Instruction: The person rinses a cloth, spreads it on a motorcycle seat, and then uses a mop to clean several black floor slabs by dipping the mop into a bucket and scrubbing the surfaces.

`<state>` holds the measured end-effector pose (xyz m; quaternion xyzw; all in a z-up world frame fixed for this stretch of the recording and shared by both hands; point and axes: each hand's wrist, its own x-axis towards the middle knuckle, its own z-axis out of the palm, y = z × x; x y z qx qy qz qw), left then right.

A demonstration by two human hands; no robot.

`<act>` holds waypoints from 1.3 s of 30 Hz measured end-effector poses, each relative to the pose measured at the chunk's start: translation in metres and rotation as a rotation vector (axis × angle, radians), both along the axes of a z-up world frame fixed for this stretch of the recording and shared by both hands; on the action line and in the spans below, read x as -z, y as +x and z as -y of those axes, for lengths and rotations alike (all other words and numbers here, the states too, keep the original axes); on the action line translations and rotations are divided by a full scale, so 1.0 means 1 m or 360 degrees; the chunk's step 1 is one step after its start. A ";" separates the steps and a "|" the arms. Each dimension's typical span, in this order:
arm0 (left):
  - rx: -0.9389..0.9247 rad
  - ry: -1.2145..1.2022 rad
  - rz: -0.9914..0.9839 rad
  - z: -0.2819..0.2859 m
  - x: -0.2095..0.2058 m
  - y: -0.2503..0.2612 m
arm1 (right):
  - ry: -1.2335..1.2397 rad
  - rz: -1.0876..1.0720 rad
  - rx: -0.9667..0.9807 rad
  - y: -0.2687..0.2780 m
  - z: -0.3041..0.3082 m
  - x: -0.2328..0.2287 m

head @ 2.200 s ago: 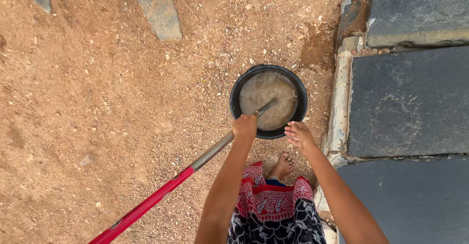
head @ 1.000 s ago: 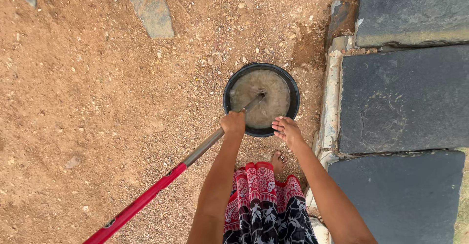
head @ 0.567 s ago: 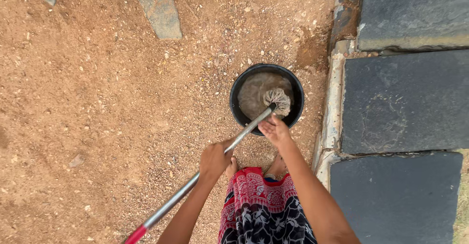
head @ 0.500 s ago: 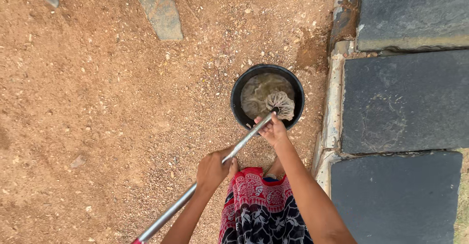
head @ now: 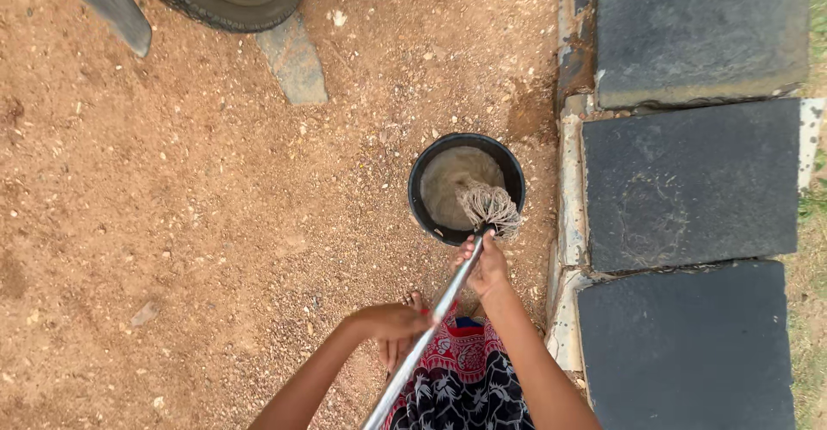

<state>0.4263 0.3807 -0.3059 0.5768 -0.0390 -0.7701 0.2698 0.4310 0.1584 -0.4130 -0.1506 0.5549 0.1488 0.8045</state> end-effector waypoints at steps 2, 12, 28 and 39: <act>-0.0265 -0.0100 -0.0001 0.013 0.002 0.026 | 0.0102 0.0116 -0.0020 -0.008 0.003 -0.018; -0.2047 -0.0008 -0.0175 0.117 0.062 0.057 | 0.0059 0.0203 -0.0125 -0.031 -0.023 -0.144; -0.3001 -0.0552 -0.0449 0.154 0.002 0.023 | 0.0257 0.0435 -0.0146 -0.092 -0.021 -0.282; -0.2999 -0.1146 -0.0018 0.148 0.036 0.049 | -0.0211 0.1093 -0.0897 -0.076 0.104 -0.186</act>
